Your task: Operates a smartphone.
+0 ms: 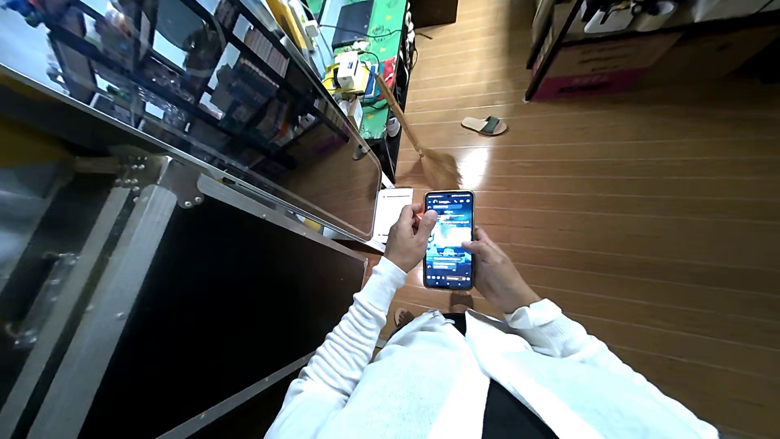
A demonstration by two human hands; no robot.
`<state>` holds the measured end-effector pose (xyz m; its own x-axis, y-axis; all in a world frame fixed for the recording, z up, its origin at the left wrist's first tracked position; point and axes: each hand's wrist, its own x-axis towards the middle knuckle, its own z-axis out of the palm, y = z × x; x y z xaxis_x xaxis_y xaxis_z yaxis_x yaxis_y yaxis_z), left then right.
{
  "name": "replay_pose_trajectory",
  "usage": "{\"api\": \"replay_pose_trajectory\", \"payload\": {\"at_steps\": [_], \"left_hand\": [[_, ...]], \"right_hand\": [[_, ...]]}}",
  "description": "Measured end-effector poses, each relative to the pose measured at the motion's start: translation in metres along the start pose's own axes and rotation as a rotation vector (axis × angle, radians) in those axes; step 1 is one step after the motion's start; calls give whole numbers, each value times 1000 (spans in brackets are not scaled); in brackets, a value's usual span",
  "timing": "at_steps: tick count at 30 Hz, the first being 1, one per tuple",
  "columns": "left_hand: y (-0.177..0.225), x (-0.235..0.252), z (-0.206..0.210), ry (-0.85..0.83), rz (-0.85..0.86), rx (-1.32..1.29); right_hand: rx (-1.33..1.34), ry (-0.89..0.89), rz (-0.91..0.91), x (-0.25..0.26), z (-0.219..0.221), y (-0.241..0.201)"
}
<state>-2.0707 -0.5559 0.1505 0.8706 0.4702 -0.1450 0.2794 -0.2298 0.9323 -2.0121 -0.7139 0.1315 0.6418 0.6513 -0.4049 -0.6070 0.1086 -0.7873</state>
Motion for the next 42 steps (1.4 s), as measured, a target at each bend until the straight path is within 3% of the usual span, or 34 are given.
{"api": "replay_pose_trajectory", "payload": {"at_steps": [28, 42], "left_hand": [[7, 14, 5, 5, -53, -17], [27, 51, 38, 65, -26, -23]], "right_hand": [[-3, -17, 6, 13, -5, -11], [-5, -78, 0, 44, -43, -48]]}}
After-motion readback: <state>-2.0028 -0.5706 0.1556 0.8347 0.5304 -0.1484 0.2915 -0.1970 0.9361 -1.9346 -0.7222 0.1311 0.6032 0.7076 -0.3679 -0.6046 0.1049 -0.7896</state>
